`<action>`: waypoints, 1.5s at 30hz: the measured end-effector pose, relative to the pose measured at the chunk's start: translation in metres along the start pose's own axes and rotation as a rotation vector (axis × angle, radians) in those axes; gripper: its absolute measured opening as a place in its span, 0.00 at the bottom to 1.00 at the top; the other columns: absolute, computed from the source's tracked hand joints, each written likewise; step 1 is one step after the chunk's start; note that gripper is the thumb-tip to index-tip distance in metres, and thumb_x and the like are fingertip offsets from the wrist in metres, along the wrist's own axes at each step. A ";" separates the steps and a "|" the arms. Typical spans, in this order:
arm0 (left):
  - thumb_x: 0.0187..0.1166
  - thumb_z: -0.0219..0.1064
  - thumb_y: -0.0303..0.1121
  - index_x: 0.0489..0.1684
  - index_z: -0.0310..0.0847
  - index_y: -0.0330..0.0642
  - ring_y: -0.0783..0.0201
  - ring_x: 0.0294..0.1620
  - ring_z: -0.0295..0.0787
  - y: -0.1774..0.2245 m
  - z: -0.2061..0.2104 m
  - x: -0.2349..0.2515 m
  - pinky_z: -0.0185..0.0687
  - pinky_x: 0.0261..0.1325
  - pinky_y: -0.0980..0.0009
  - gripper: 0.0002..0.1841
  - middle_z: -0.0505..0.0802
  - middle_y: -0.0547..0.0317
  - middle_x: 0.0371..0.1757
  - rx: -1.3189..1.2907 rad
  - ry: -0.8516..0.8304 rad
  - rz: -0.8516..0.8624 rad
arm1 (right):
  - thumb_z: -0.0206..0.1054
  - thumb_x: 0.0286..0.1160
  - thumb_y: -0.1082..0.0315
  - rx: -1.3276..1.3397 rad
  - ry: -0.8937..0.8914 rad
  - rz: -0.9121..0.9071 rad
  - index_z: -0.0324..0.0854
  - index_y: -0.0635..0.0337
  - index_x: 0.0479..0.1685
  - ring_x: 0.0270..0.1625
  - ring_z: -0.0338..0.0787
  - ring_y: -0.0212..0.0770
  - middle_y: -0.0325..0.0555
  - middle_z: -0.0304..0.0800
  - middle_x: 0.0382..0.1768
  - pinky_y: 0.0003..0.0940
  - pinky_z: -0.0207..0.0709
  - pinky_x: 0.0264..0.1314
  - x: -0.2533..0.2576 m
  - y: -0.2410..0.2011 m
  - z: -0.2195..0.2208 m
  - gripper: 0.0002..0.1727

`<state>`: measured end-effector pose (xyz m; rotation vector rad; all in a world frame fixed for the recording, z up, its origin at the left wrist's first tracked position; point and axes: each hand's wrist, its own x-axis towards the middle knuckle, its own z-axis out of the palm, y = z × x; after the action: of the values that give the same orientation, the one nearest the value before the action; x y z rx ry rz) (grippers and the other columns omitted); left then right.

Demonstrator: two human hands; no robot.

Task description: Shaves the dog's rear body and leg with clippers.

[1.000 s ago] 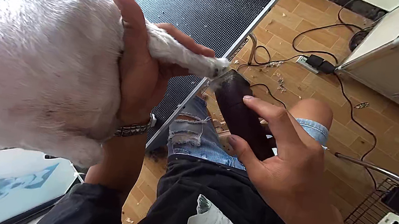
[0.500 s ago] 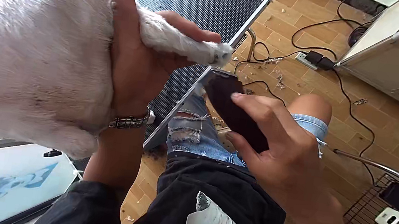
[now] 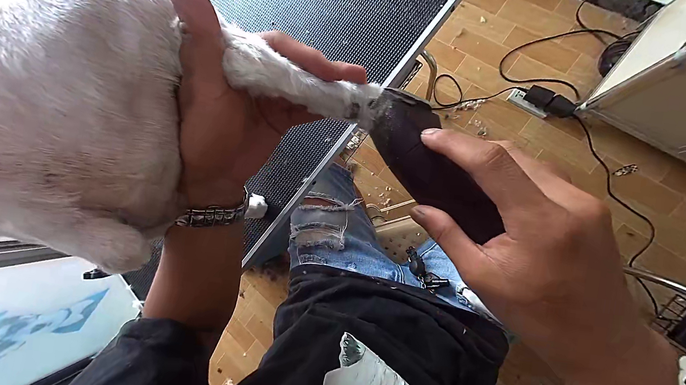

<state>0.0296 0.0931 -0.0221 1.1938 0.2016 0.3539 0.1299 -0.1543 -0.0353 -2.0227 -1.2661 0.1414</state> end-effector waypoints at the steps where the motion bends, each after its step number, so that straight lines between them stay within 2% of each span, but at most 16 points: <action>1: 0.82 0.15 0.69 0.39 0.88 0.41 0.41 0.58 0.95 0.001 0.000 0.000 0.89 0.66 0.48 0.52 0.96 0.38 0.50 0.007 0.005 0.000 | 0.69 0.77 0.56 -0.014 -0.013 0.003 0.78 0.51 0.79 0.40 0.90 0.44 0.49 0.89 0.53 0.41 0.79 0.31 0.002 0.002 -0.002 0.29; 3: 0.82 0.14 0.68 0.39 0.87 0.42 0.42 0.58 0.95 0.000 -0.008 0.000 0.89 0.65 0.49 0.51 0.97 0.39 0.50 0.025 -0.017 -0.006 | 0.69 0.77 0.56 -0.033 -0.040 0.000 0.77 0.51 0.80 0.37 0.88 0.45 0.49 0.88 0.52 0.41 0.76 0.28 0.007 0.000 -0.004 0.30; 6: 0.84 0.16 0.69 0.57 0.81 0.40 0.43 0.69 0.87 -0.004 -0.056 0.008 0.83 0.72 0.47 0.49 0.90 0.40 0.64 0.057 -0.362 0.006 | 0.68 0.79 0.55 -0.068 -0.063 -0.036 0.77 0.50 0.81 0.34 0.87 0.45 0.48 0.86 0.49 0.40 0.73 0.25 0.012 -0.006 -0.008 0.30; 7: 0.85 0.17 0.68 0.53 0.83 0.40 0.43 0.66 0.89 -0.002 -0.045 0.005 0.85 0.70 0.48 0.49 0.92 0.40 0.61 0.051 -0.284 0.009 | 0.67 0.79 0.54 -0.091 -0.073 -0.040 0.77 0.49 0.81 0.33 0.86 0.45 0.48 0.86 0.47 0.39 0.72 0.24 0.013 -0.007 -0.010 0.29; 8: 0.85 0.17 0.67 0.43 0.87 0.41 0.44 0.59 0.95 0.000 -0.021 0.001 0.89 0.65 0.50 0.49 0.96 0.40 0.53 0.051 -0.104 0.014 | 0.67 0.79 0.54 -0.113 -0.082 -0.036 0.77 0.48 0.81 0.32 0.85 0.46 0.48 0.86 0.45 0.40 0.71 0.24 0.014 -0.006 -0.011 0.30; 10: 0.86 0.17 0.64 0.40 0.88 0.40 0.44 0.56 0.96 0.002 -0.002 -0.002 0.90 0.66 0.51 0.48 0.97 0.39 0.49 0.038 -0.006 0.015 | 0.68 0.78 0.55 -0.138 -0.103 -0.038 0.78 0.48 0.80 0.31 0.86 0.48 0.50 0.86 0.45 0.43 0.71 0.23 0.018 -0.006 -0.013 0.29; 12: 0.86 0.13 0.62 0.40 0.86 0.40 0.45 0.54 0.96 0.000 0.000 -0.003 0.90 0.64 0.52 0.49 0.97 0.40 0.48 0.060 0.008 0.023 | 0.68 0.79 0.54 -0.132 -0.123 -0.072 0.79 0.47 0.78 0.31 0.85 0.47 0.49 0.85 0.45 0.42 0.71 0.23 0.020 -0.006 -0.014 0.27; 15: 0.84 0.09 0.64 0.39 0.86 0.35 0.40 0.55 0.95 0.000 -0.005 -0.004 0.90 0.63 0.47 0.54 0.96 0.35 0.49 0.073 0.010 0.021 | 0.68 0.78 0.54 -0.095 -0.137 -0.090 0.80 0.46 0.78 0.31 0.85 0.43 0.45 0.86 0.45 0.40 0.72 0.23 0.019 -0.002 -0.017 0.27; 18: 0.82 0.08 0.65 0.41 0.83 0.36 0.38 0.58 0.94 0.001 -0.003 -0.005 0.89 0.63 0.46 0.53 0.95 0.34 0.51 0.053 0.011 0.011 | 0.70 0.77 0.57 -0.058 -0.088 -0.076 0.80 0.49 0.77 0.39 0.89 0.47 0.49 0.88 0.50 0.43 0.77 0.30 0.015 -0.001 -0.009 0.27; 21: 0.83 0.07 0.65 0.44 0.83 0.33 0.37 0.60 0.92 0.001 0.002 -0.002 0.87 0.67 0.46 0.54 0.94 0.32 0.53 0.020 0.005 0.028 | 0.73 0.73 0.58 0.118 -0.011 -0.108 0.85 0.50 0.71 0.46 0.91 0.42 0.45 0.90 0.53 0.40 0.83 0.36 0.003 0.000 0.008 0.25; 24: 0.80 0.06 0.67 0.45 0.85 0.32 0.41 0.56 0.95 0.001 0.005 0.001 0.90 0.64 0.50 0.57 0.95 0.34 0.50 0.041 0.064 0.002 | 0.73 0.74 0.55 0.317 0.036 0.092 0.81 0.51 0.74 0.47 0.91 0.33 0.41 0.89 0.55 0.32 0.87 0.41 -0.018 0.001 0.035 0.28; 27: 0.79 0.07 0.69 0.41 0.85 0.36 0.43 0.53 0.97 0.000 0.010 0.003 0.92 0.60 0.52 0.56 0.97 0.37 0.47 0.057 0.122 -0.025 | 0.74 0.76 0.55 0.482 0.084 0.304 0.76 0.53 0.77 0.48 0.93 0.31 0.43 0.88 0.62 0.29 0.91 0.45 -0.029 0.005 0.060 0.29; 32: 0.80 0.09 0.68 0.40 0.82 0.37 0.44 0.50 0.97 0.002 0.018 0.004 0.94 0.57 0.50 0.53 0.96 0.39 0.43 0.016 0.194 -0.028 | 0.74 0.75 0.61 0.623 0.152 0.268 0.75 0.58 0.77 0.54 0.93 0.31 0.45 0.87 0.64 0.27 0.91 0.50 -0.023 0.001 0.064 0.30; 35: 0.81 0.07 0.66 0.42 0.81 0.40 0.47 0.49 0.97 0.004 0.020 0.005 0.95 0.54 0.52 0.52 0.97 0.42 0.44 0.063 0.186 -0.040 | 0.74 0.74 0.65 0.618 0.189 0.219 0.74 0.60 0.77 0.53 0.93 0.31 0.46 0.87 0.64 0.26 0.91 0.48 -0.018 -0.005 0.056 0.30; 38: 0.81 0.06 0.66 0.43 0.83 0.39 0.48 0.48 0.98 0.007 0.021 0.004 0.95 0.53 0.53 0.53 0.97 0.43 0.43 0.096 0.191 -0.052 | 0.75 0.74 0.63 0.579 0.197 0.201 0.75 0.59 0.77 0.57 0.92 0.32 0.45 0.87 0.64 0.26 0.91 0.52 -0.020 -0.007 0.051 0.31; 45: 0.85 0.05 0.60 0.40 0.80 0.41 0.53 0.43 0.98 0.004 0.018 0.006 0.95 0.49 0.55 0.49 0.97 0.48 0.39 0.176 0.260 -0.010 | 0.75 0.74 0.63 0.515 0.196 0.206 0.77 0.59 0.75 0.53 0.93 0.31 0.45 0.88 0.62 0.25 0.91 0.47 -0.014 -0.013 0.046 0.29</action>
<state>0.0406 0.0807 -0.0117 1.3181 0.4723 0.4910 0.0930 -0.1385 -0.0645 -1.6641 -0.7961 0.3233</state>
